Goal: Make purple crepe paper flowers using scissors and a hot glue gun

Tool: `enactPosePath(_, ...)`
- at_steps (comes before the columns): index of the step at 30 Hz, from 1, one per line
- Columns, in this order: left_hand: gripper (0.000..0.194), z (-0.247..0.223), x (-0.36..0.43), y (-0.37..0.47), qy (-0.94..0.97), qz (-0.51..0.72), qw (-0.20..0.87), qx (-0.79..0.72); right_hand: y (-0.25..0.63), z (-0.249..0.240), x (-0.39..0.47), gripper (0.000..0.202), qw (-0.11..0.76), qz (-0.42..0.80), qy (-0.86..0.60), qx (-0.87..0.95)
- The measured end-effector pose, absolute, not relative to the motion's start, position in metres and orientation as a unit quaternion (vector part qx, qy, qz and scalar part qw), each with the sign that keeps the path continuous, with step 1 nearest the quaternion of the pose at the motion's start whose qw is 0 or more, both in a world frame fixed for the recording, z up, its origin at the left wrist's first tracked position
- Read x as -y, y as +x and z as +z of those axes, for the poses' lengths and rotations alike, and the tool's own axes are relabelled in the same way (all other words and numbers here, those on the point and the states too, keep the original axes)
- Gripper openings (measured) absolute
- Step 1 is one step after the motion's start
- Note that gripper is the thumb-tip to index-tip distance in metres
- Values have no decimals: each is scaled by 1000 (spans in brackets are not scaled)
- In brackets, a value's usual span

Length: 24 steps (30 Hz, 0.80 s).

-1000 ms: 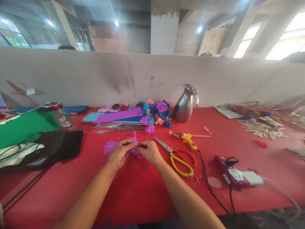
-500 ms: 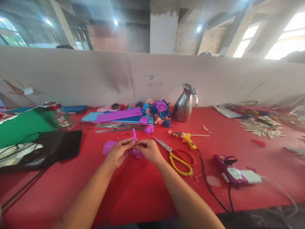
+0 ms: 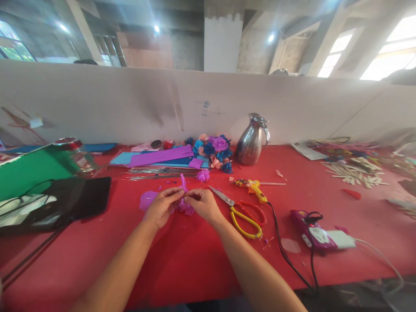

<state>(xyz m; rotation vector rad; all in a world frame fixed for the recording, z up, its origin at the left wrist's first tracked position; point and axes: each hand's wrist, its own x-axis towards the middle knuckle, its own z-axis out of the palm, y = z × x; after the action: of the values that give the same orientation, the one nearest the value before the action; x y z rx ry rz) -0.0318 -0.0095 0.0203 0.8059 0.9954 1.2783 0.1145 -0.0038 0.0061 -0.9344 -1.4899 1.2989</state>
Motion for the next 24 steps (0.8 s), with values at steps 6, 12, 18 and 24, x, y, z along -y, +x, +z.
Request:
enactPosePath(6,27,21,10,-31,381,537,615,-433,114,7,4,19,461,535,-372,603)
enactPosePath(12,26,20,10,-31,387,534,619,-428,115,8,4,17,461,527,-374,608)
enactPosePath(18,24,19,11,-31,400,536,619,-411,114,5,4,20,457,531,-379,605)
enactPosePath(24,25,16,10,-32,414,532,612,-412,115,6,3,19,456,518,-373,620)
